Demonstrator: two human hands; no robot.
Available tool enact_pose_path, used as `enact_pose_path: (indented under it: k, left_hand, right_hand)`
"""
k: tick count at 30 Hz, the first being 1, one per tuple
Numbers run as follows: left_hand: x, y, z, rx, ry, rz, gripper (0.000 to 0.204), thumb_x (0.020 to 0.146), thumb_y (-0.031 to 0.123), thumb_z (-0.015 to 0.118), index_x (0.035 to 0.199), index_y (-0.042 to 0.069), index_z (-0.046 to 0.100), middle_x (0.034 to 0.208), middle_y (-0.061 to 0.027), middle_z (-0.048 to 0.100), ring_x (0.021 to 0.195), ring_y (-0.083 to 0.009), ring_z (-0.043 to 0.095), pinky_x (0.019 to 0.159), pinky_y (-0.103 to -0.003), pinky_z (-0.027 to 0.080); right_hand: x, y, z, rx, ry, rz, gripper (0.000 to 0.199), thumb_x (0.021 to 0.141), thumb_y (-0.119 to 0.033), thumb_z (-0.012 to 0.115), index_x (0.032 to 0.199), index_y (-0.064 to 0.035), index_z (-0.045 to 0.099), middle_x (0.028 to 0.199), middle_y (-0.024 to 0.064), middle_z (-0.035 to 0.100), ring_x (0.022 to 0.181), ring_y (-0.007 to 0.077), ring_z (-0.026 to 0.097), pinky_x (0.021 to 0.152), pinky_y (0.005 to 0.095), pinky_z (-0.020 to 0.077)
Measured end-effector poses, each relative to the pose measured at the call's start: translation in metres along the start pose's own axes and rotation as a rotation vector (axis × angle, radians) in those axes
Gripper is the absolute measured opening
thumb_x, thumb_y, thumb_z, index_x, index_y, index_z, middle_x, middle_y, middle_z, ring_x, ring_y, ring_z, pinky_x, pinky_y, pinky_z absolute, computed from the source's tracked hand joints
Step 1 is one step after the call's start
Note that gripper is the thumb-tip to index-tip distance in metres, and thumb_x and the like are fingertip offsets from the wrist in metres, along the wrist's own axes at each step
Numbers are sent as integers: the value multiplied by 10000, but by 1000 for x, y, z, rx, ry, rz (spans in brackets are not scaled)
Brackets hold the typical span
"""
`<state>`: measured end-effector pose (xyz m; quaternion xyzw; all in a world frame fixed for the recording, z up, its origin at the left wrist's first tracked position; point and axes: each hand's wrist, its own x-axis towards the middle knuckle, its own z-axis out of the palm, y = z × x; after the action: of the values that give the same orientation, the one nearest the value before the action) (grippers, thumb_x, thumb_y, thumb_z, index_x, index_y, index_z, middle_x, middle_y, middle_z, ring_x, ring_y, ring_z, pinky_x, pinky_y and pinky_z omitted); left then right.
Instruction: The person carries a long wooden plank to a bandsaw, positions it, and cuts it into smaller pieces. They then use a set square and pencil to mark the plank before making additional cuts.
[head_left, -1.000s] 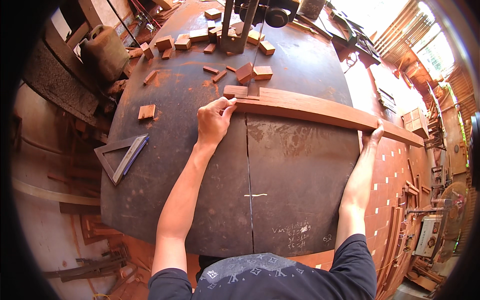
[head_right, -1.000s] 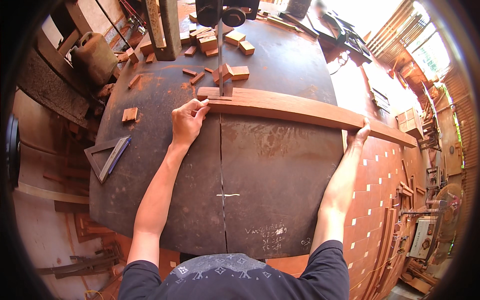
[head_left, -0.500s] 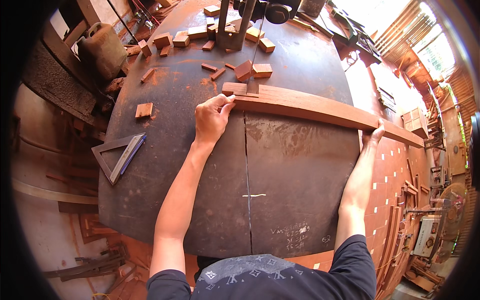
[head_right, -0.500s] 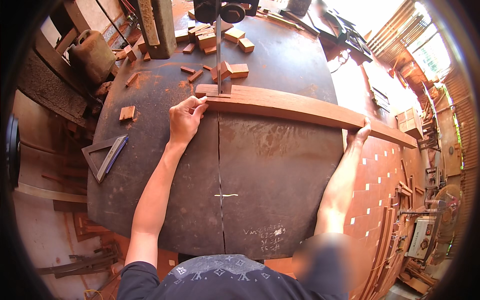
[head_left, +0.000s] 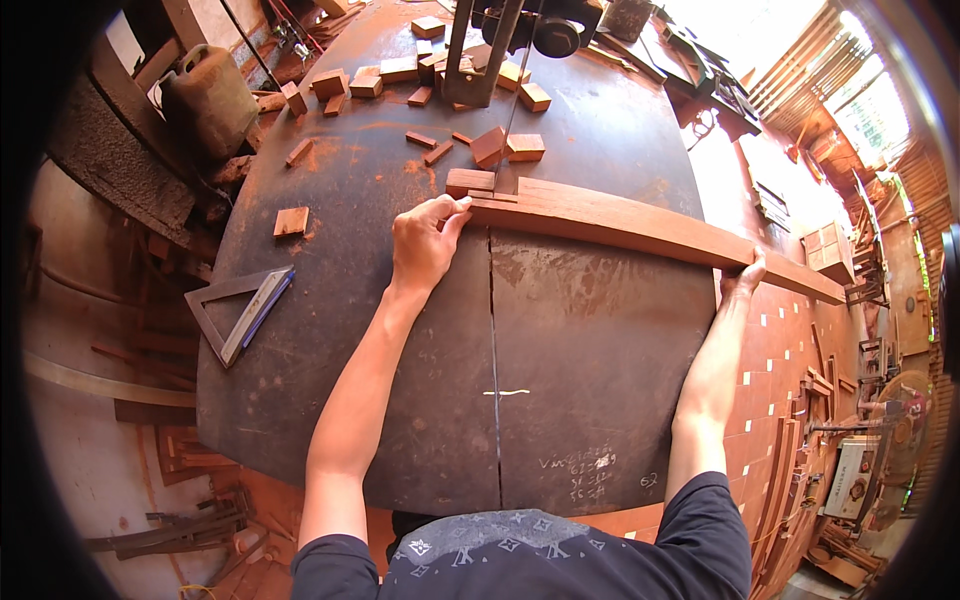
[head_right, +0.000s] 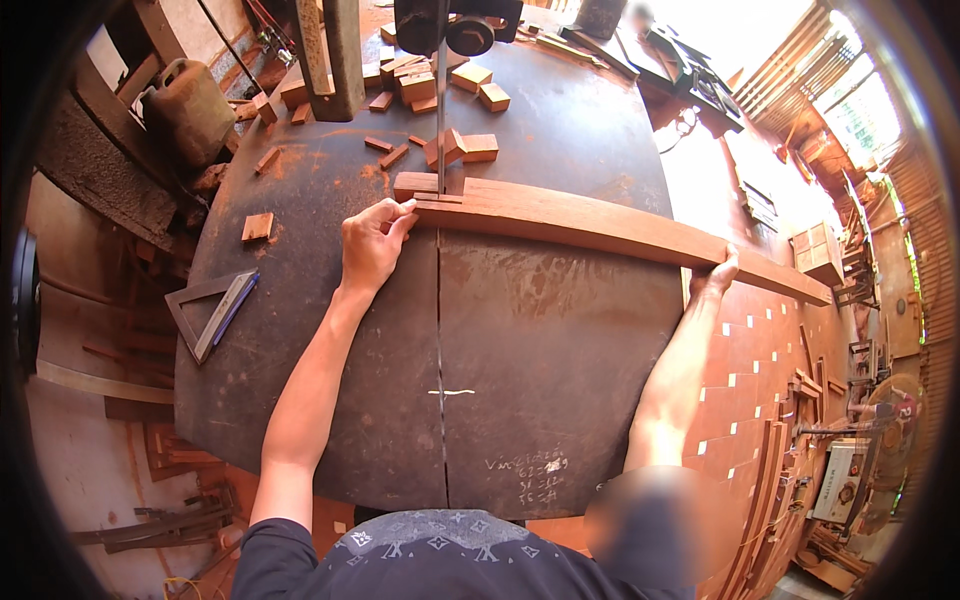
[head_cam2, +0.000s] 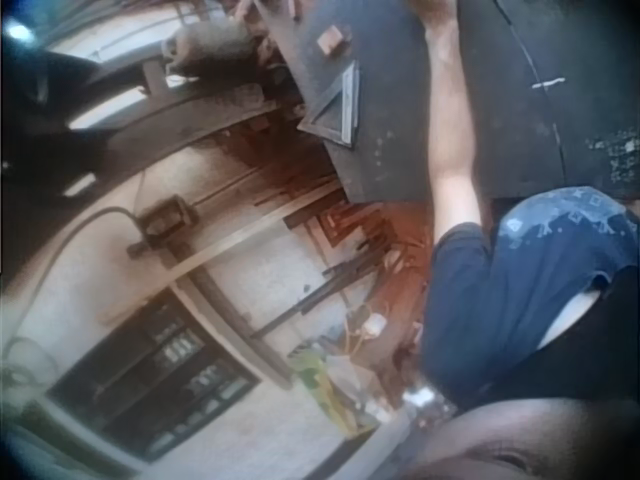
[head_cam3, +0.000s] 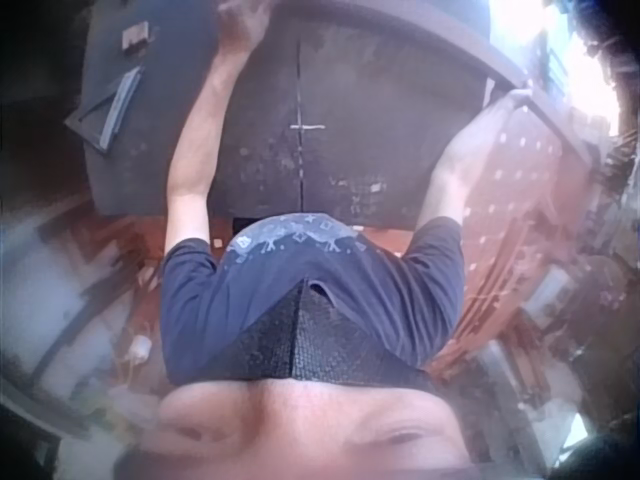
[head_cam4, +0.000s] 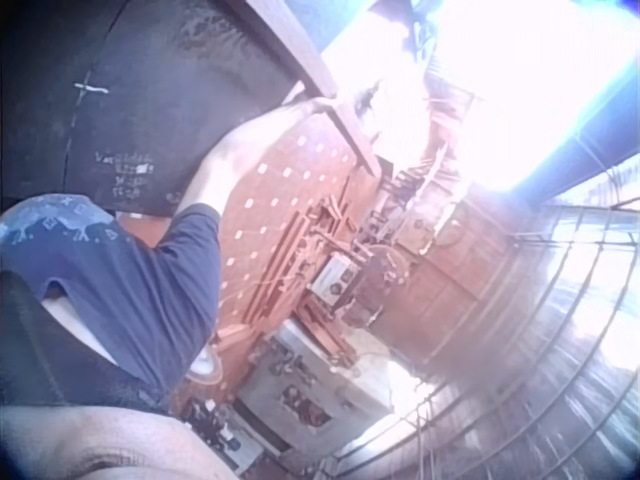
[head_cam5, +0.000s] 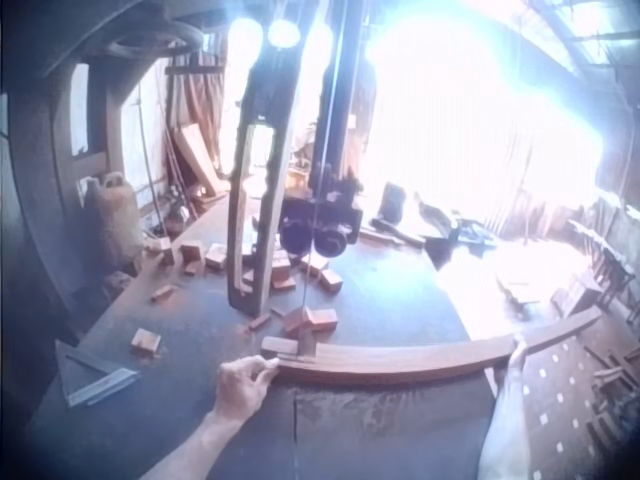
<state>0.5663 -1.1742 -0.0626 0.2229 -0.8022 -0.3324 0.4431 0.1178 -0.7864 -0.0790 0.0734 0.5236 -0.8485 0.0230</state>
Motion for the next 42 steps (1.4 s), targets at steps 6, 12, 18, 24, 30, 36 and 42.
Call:
enact_pose_path:
  k: [6, 12, 18, 24, 30, 36, 42]
  left_hand:
    - [0, 1, 0, -28, 7, -23, 54, 942, 40, 804, 943, 10, 759, 751, -78, 754, 652, -94, 722, 569, -277, 540]
    - [3, -3, 5, -7, 19, -5, 56, 944, 46, 805, 943, 13, 760, 751, -68, 754, 663, -86, 721, 572, -269, 560]
    - [0, -5, -3, -8, -24, -119, 111, 887, 78, 826, 940, 50, 732, 965, -129, 793, 864, -354, 761, 708, -400, 590]
    - [3, 0, 4, -68, 1, -110, 111, 886, 80, 827, 945, 54, 736, 940, -139, 780, 860, -362, 753, 706, -405, 582]
    - [4, -6, 4, 32, 40, -8, 57, 933, 50, 806, 922, 25, 755, 764, -71, 762, 645, -101, 722, 563, -279, 560]
    - [6, 1, 4, 16, 46, 27, 84, 913, 60, 823, 910, 21, 749, 755, -105, 750, 608, -159, 708, 567, -310, 537]
    - [-20, 27, -19, 142, -22, 117, 103, 899, 54, 818, 863, 38, 724, 931, -132, 774, 797, -312, 745, 694, -370, 581]
  right_hand:
    - [17, 5, -13, 28, -4, 13, 447, 966, -429, 578, 1228, -72, 638, 1145, 118, 711, 1026, 283, 729, 784, 437, 640]
    - [12, 5, -13, 46, 16, -28, 464, 959, -422, 580, 1247, -63, 636, 1186, 130, 698, 1070, 293, 715, 833, 453, 632]
    - [3, 10, -5, 15, -3, 16, 471, 953, -416, 567, 1258, -63, 635, 1220, 131, 686, 1101, 297, 703, 871, 471, 618]
    - [12, 2, -14, 21, -8, -16, 462, 951, -413, 568, 1246, -66, 643, 1195, 125, 696, 1098, 297, 703, 875, 477, 617]
    - [9, 5, -10, 8, 7, 8, 476, 949, -420, 574, 1252, -59, 638, 1200, 135, 691, 1105, 306, 701, 884, 486, 616]
    - [10, 3, -11, 42, -17, -3, 531, 963, -432, 568, 1325, -46, 602, 1276, 154, 665, 1166, 327, 680, 924, 515, 601]
    - [-5, -4, -9, 65, 83, -17, 495, 980, -407, 543, 1279, -21, 624, 1217, 164, 690, 1083, 338, 711, 926, 530, 596]
